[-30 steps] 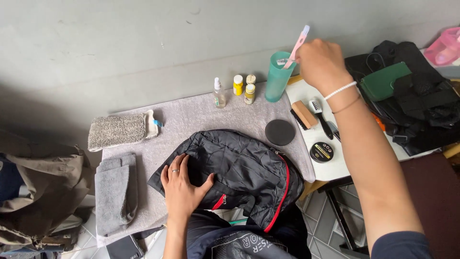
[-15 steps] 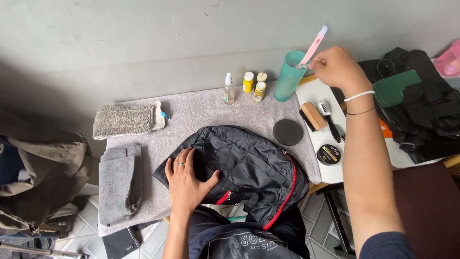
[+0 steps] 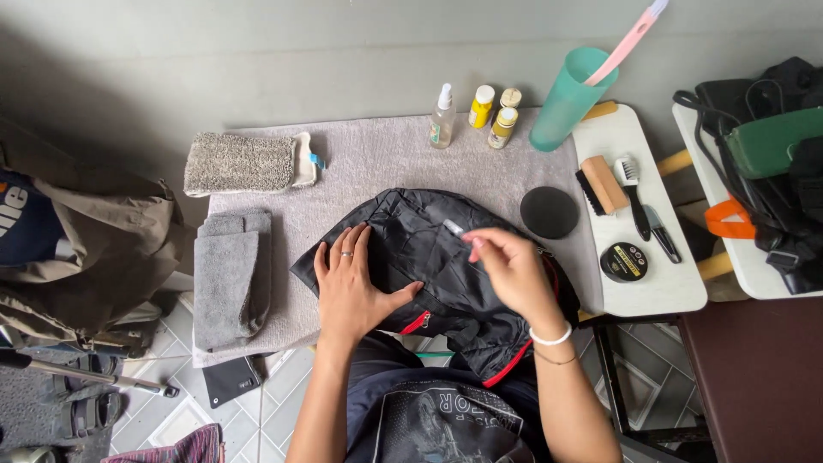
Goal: The person is cleaning a black bag by applying a liquid solution and scrubbing the surface with a small brush.
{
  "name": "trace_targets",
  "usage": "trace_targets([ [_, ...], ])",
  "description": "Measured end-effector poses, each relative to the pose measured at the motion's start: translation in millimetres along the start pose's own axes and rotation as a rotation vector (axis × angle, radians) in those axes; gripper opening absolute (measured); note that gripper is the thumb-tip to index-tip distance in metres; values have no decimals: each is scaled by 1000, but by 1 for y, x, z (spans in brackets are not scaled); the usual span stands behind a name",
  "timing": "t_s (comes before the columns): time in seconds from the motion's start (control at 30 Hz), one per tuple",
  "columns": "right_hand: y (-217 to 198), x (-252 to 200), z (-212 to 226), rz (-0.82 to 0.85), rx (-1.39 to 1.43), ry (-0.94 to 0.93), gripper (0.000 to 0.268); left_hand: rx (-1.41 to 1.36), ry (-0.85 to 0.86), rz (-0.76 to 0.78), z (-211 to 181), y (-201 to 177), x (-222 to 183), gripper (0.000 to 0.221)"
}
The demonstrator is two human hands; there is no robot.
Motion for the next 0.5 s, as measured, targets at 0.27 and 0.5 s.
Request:
trace_targets([
  [0.27,31,-34,22,65,-493,-256,22,26,6,61,-3,-1,0,126],
  [0.5,28,-42,23,105,-539,-292,21,29,16,73,-3,-2,2,130],
])
Point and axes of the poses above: each hand's wrist, its own x-axis towards the middle knuckle, its own y-axis out of the palm, z = x × y, the point moved 7 cm from there along x, towards the middle knuckle, and after that the axes turned 11 degrees about -x, right-handed, at the moved point
